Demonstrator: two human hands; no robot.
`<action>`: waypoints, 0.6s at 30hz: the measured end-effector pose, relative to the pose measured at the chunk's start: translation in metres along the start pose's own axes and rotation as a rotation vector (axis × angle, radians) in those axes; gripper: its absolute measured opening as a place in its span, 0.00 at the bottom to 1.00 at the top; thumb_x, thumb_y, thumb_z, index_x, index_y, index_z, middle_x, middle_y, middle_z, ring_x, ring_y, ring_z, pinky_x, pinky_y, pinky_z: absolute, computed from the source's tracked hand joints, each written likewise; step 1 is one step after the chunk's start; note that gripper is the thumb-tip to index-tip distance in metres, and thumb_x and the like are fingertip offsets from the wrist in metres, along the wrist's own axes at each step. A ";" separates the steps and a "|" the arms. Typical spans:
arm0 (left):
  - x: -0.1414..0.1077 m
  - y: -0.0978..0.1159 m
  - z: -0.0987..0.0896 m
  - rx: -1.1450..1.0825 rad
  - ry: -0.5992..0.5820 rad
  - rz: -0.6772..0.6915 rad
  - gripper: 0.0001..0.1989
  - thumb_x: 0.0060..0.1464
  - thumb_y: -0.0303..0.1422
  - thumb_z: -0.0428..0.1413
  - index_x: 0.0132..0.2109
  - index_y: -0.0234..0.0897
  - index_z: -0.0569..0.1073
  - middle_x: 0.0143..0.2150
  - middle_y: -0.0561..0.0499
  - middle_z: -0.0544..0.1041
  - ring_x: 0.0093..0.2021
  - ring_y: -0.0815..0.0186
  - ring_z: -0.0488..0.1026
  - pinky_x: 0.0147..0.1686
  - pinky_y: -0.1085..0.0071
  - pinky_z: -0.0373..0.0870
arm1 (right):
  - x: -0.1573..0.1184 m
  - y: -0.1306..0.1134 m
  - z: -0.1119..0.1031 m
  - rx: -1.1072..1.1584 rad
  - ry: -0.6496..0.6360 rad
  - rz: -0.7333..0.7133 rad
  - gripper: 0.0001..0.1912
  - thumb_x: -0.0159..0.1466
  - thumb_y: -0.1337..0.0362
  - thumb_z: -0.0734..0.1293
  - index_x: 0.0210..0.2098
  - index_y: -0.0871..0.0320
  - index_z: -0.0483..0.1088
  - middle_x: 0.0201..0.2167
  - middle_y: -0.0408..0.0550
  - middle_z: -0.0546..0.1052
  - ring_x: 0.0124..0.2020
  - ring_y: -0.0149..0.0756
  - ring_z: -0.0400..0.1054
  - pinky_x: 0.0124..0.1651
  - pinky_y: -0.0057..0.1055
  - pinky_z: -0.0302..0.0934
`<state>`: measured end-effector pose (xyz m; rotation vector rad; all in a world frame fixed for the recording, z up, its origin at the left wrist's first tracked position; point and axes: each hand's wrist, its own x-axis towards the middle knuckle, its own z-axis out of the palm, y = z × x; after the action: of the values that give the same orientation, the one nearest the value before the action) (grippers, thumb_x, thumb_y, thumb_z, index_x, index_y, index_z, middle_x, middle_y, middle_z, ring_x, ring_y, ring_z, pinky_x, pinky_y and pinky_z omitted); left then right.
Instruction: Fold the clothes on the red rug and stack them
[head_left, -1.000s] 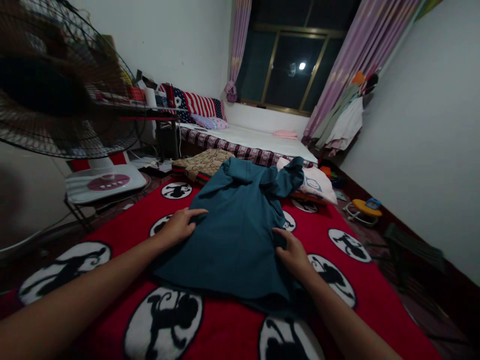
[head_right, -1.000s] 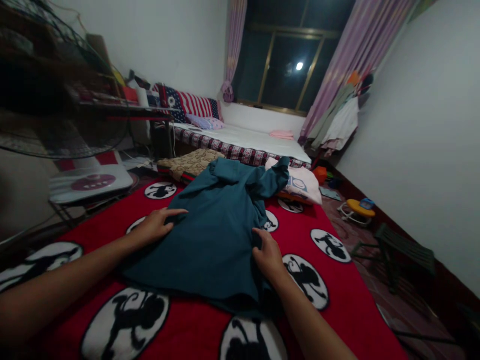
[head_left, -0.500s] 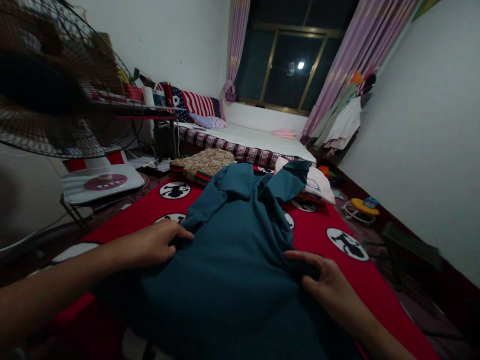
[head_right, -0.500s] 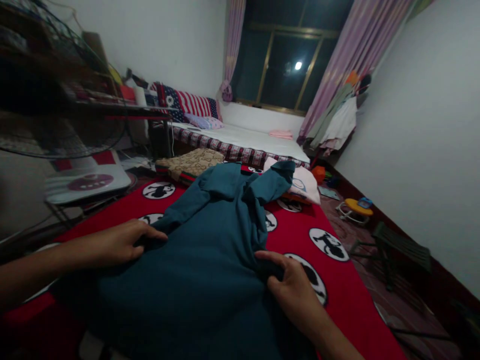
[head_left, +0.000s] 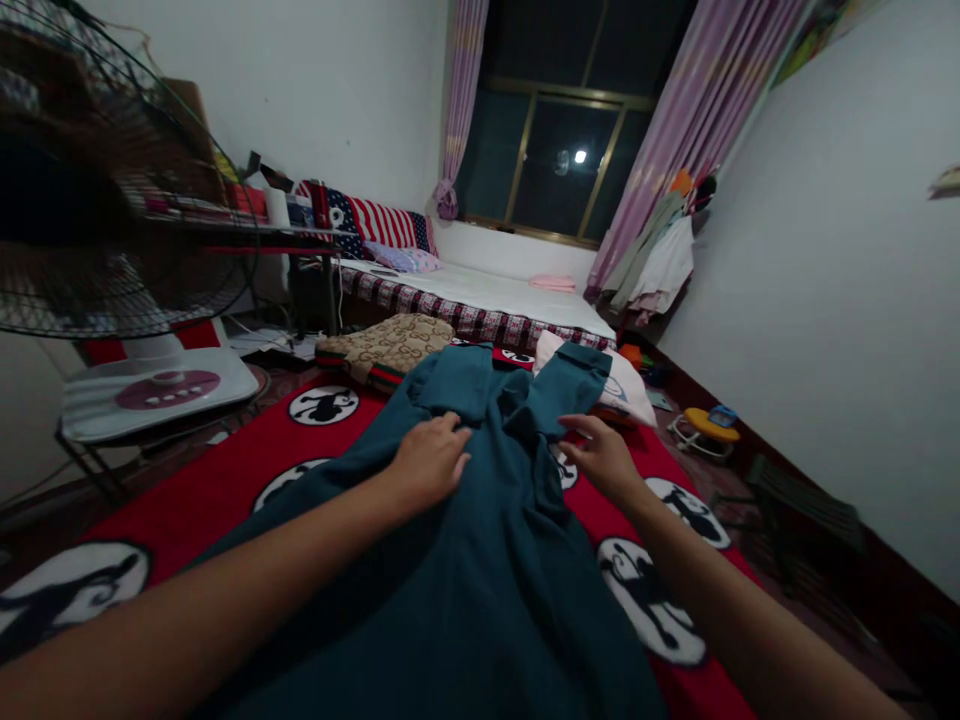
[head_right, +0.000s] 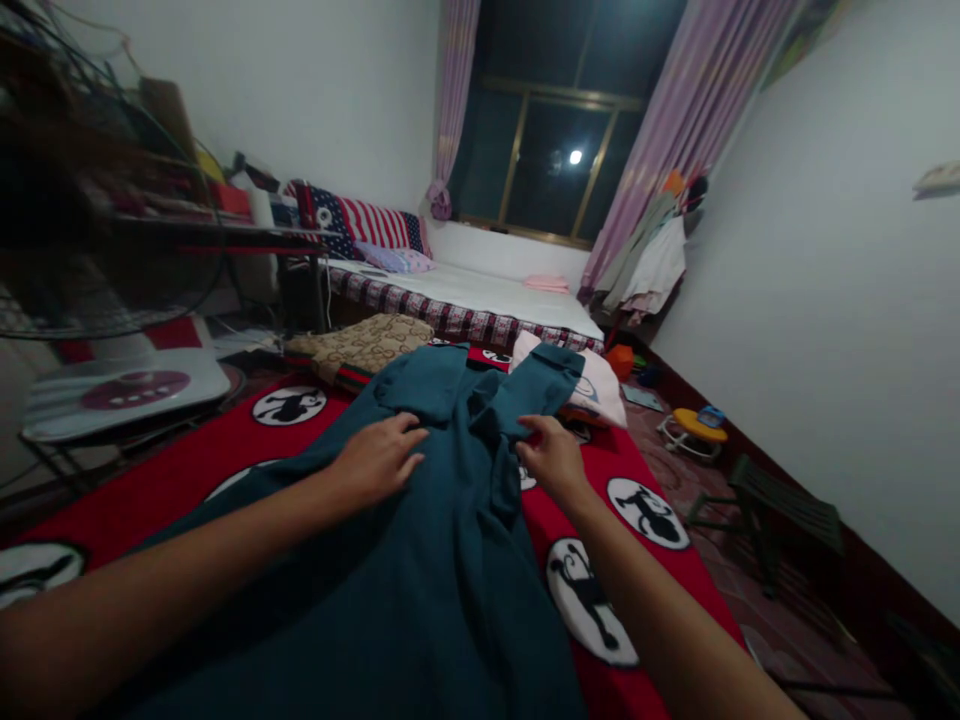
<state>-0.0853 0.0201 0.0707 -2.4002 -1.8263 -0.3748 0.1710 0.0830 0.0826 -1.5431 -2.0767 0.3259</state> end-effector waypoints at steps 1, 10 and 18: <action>0.006 0.003 0.018 -0.071 -0.034 -0.012 0.22 0.60 0.36 0.50 0.60 0.36 0.67 0.59 0.39 0.67 0.55 0.55 0.69 0.54 0.61 0.65 | 0.017 0.005 0.006 -0.134 0.086 -0.031 0.27 0.57 0.70 0.63 0.57 0.56 0.66 0.57 0.53 0.69 0.38 0.38 0.73 0.41 0.33 0.66; 0.009 -0.005 0.090 -0.180 -0.013 -0.011 0.24 0.64 0.44 0.43 0.65 0.48 0.60 0.69 0.43 0.53 0.68 0.52 0.50 0.65 0.51 0.47 | 0.086 0.029 0.028 -0.748 -0.312 -0.331 0.31 0.66 0.66 0.57 0.68 0.51 0.46 0.57 0.55 0.69 0.50 0.42 0.70 0.44 0.32 0.63; 0.009 -0.004 0.092 -0.209 -0.002 0.029 0.23 0.64 0.45 0.43 0.63 0.52 0.62 0.70 0.45 0.52 0.69 0.50 0.47 0.65 0.48 0.44 | 0.066 0.028 -0.015 -0.987 -0.207 -0.061 0.16 0.65 0.67 0.57 0.49 0.63 0.70 0.37 0.63 0.78 0.43 0.52 0.73 0.41 0.41 0.64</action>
<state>-0.0748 0.0510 -0.0157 -2.5574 -1.8349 -0.5875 0.1881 0.1528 0.0989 -1.9980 -2.6145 -0.7070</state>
